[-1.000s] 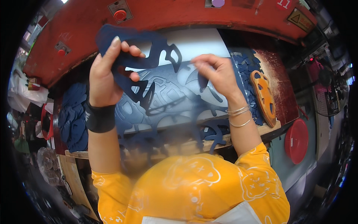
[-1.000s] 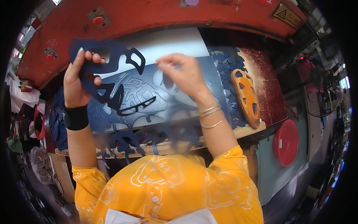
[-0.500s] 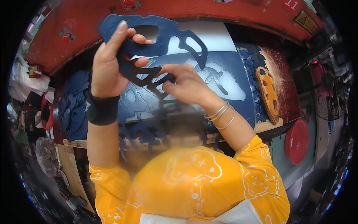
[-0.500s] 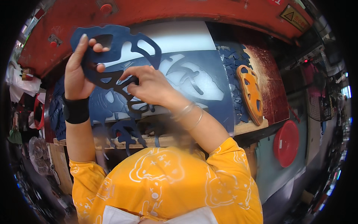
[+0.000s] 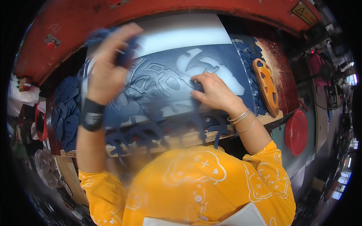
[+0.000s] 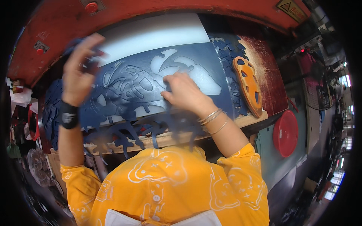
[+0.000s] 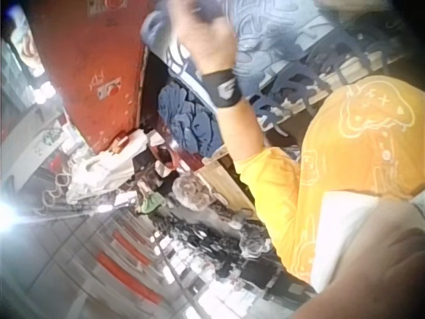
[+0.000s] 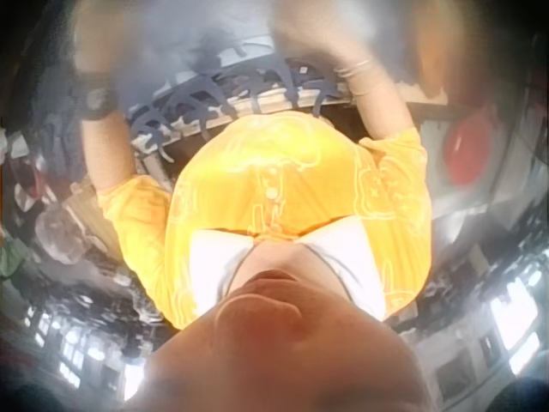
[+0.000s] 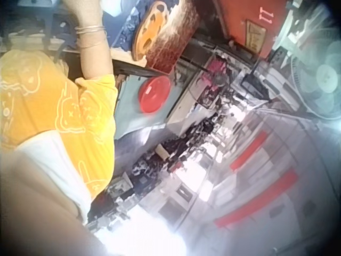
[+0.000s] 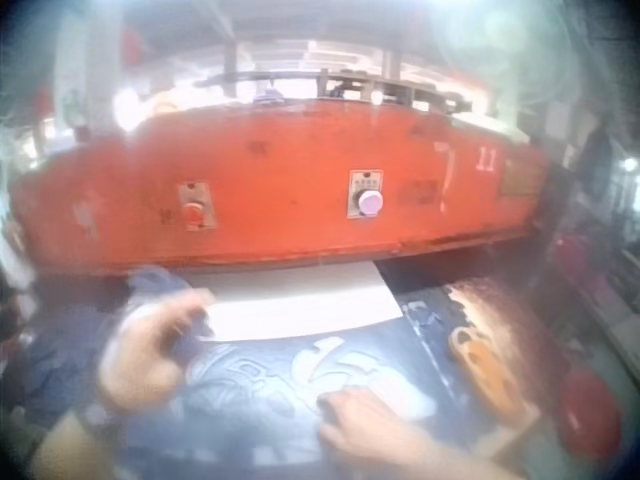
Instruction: The person trims excess material from dark blue sandals using a cutting machine, then inspects and stacks the finished pieces. The person also handles plastic bags and places the trimmed sandals into them.
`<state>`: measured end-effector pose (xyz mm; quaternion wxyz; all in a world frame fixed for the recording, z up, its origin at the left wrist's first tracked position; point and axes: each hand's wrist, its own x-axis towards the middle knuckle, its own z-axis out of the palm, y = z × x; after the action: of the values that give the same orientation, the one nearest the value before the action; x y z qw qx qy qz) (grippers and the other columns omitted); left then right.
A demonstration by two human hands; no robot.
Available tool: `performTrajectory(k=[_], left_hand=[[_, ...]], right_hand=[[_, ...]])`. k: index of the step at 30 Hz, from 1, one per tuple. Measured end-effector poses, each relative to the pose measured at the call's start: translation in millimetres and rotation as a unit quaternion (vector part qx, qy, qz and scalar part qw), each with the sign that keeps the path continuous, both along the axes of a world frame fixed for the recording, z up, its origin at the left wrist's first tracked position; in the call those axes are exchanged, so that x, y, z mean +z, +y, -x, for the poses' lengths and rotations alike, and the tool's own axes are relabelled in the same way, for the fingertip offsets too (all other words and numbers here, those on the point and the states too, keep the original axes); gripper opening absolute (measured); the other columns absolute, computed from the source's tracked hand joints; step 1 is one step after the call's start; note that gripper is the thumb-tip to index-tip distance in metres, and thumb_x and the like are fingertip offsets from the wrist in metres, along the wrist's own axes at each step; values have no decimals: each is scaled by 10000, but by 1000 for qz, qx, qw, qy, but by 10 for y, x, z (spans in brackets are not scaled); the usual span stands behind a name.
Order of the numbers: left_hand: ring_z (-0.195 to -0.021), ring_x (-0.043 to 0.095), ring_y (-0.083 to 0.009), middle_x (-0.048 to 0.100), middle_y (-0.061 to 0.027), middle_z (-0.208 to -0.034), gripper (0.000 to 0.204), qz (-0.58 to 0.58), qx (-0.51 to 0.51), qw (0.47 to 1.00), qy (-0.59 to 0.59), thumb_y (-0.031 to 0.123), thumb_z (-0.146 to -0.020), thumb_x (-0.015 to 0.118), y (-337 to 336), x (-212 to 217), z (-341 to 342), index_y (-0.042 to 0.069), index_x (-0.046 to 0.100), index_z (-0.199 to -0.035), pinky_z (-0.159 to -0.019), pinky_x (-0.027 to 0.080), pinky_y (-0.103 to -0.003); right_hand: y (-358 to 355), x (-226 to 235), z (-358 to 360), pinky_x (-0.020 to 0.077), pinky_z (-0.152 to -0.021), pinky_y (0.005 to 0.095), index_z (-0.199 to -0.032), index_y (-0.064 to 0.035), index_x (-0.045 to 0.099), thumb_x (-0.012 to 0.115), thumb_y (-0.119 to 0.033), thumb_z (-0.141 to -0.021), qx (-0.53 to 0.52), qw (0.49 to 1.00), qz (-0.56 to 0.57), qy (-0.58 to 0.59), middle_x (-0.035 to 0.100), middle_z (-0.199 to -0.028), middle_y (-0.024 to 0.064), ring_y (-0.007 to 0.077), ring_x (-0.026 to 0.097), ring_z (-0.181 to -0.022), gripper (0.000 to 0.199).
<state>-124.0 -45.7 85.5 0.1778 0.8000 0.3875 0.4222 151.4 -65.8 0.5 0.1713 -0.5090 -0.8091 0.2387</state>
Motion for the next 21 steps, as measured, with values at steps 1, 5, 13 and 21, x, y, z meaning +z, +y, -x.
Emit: performTrajectory(k=[1, 5, 13, 21], left_hand=[[-974, 634, -251, 601, -131, -1188, 568, 11, 17, 997, 74, -138, -720, 562, -91, -238, -167, 123, 563, -1225, -760, 537, -343], [-935, 584, -329, 616, -134, -1012, 572, 126, -50, 983, 127, 93, -714, 712, -341, -899, -537, 145, 533, -1255, -774, 505, -391], [-983, 519, -350, 551, -169, -1085, 825, 92, -44, 990, 100, 229, -604, 848, -496, -1110, -578, 60, 462, -1313, -880, 444, -402], [-946, 521, -335, 563, -161, -1064, 685, 95, -9, 994, 47, 114, -664, 788, -553, -1178, -539, 54, 479, -1272, -844, 445, -382]], right_hand=[[-22, 9, 21, 477, -860, 392, -1153, 43, 578, 649, -212, -802, 18, 999, -5, -38, 601, -1048, 238, 351, 601, -972, 439], [114, 73, 20, 501, -777, 394, -1096, 58, 595, 642, -230, -790, -2, 993, 114, 20, 639, -843, 221, 328, 638, -810, 423], [267, 43, -85, 449, -718, 267, -944, 44, 630, 643, -287, -843, 101, 867, 397, 285, 622, -842, 64, 93, 523, -787, 346], [208, 86, 8, 450, -704, 243, -926, -29, 613, 655, -211, -841, 49, 946, 287, 146, 616, -842, 10, 81, 531, -775, 205]])
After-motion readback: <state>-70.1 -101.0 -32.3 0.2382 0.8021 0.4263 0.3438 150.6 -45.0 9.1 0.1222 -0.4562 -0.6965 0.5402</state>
